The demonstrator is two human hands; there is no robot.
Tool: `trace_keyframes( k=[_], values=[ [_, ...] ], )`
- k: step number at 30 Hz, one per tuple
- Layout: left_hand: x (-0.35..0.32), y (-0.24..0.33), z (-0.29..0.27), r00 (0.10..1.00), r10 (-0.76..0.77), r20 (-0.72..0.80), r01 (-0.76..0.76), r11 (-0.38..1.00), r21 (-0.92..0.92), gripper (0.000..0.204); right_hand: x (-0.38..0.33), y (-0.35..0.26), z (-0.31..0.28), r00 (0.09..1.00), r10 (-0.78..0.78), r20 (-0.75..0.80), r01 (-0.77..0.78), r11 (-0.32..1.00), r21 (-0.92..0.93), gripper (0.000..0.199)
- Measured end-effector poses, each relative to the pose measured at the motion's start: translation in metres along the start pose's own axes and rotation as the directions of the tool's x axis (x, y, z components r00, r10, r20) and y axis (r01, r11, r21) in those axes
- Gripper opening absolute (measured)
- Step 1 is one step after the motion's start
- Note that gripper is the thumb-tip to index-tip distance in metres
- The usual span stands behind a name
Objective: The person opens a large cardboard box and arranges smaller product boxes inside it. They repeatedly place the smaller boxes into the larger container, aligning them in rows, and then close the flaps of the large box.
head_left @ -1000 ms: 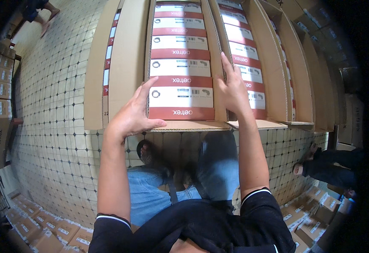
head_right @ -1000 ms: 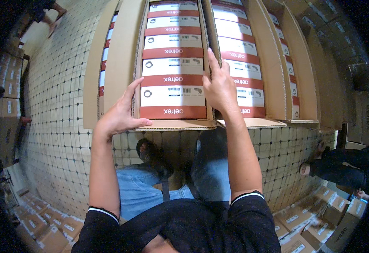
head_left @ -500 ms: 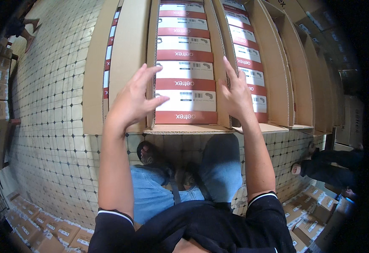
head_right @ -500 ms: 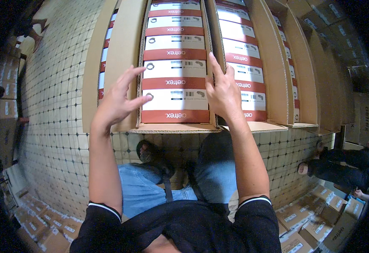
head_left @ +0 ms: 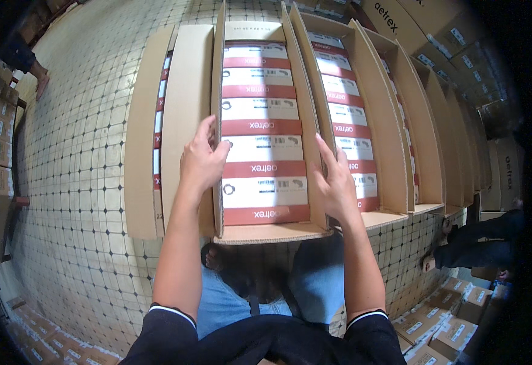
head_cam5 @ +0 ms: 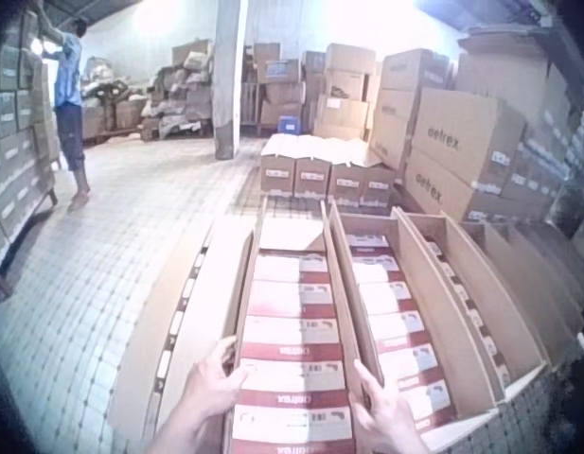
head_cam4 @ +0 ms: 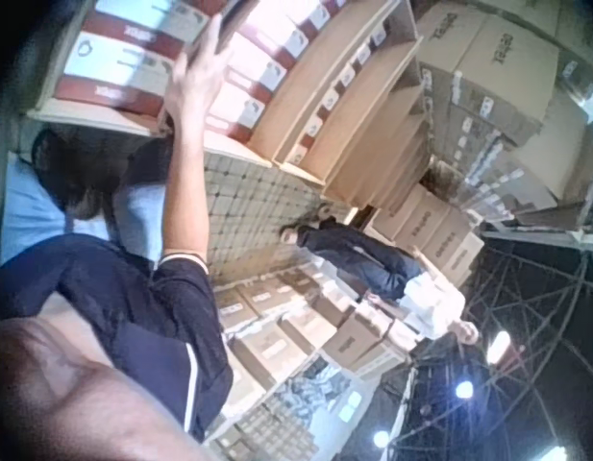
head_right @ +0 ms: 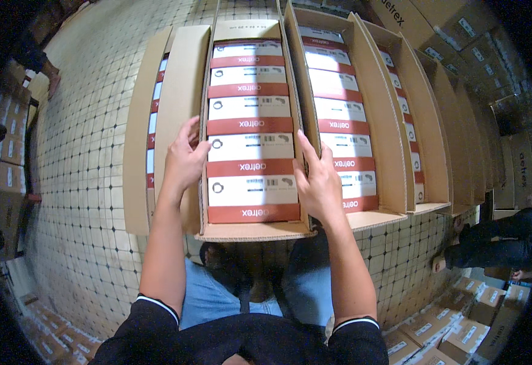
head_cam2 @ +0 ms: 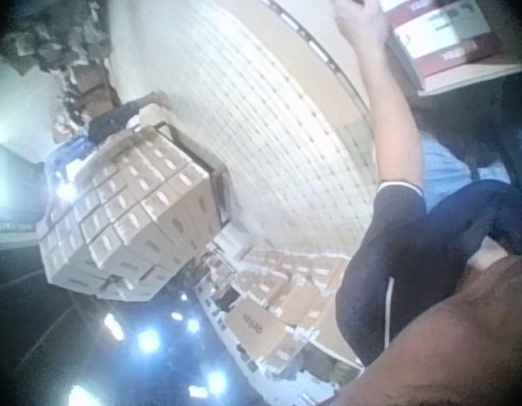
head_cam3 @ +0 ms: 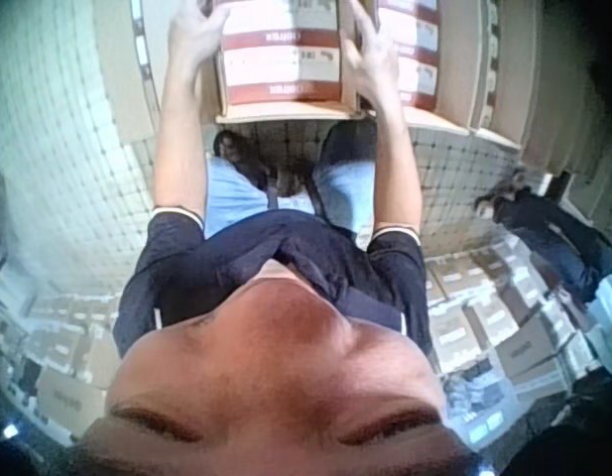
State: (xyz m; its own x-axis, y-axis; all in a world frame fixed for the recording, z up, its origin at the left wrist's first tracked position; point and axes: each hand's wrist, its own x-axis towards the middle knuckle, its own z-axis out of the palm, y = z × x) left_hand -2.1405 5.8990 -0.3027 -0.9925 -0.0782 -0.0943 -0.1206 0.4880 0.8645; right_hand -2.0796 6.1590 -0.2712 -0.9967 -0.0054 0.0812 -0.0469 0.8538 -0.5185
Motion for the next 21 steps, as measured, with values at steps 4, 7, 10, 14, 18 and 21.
trace_keyframes(
  k=[4,7,10,14,18,21],
  values=[
    [0.004,-0.008,-0.021,0.987,0.141,0.074,-0.135,0.987,-0.086,0.060,0.000,0.000,-0.001,0.994,0.098,0.051,-0.101,0.993,0.064,0.055],
    [0.007,-0.015,-0.025,0.973,0.221,0.071,-0.219,0.975,-0.037,0.059,0.001,-0.009,-0.001,0.995,0.089,0.050,-0.094,0.990,0.102,0.056],
    [0.007,-0.024,-0.024,0.970,0.230,0.075,-0.231,0.973,0.007,0.061,0.018,-0.031,-0.002,0.999,0.040,-0.034,-0.049,0.939,-0.340,0.058],
    [0.005,-0.029,-0.024,0.976,0.201,0.081,-0.200,0.980,-0.021,0.062,0.114,-0.055,0.003,0.964,-0.258,-0.068,0.266,0.925,0.272,0.054],
    [0.005,-0.030,-0.025,0.974,0.223,0.034,-0.222,0.974,-0.054,0.062,0.252,-0.055,0.083,0.970,-0.053,0.237,-0.119,0.748,0.653,0.052],
    [0.006,-0.033,-0.027,0.980,0.193,0.040,-0.190,0.980,-0.058,0.062,0.341,-0.038,0.149,0.974,0.169,0.149,-0.224,0.812,0.538,0.048]
  ],
)
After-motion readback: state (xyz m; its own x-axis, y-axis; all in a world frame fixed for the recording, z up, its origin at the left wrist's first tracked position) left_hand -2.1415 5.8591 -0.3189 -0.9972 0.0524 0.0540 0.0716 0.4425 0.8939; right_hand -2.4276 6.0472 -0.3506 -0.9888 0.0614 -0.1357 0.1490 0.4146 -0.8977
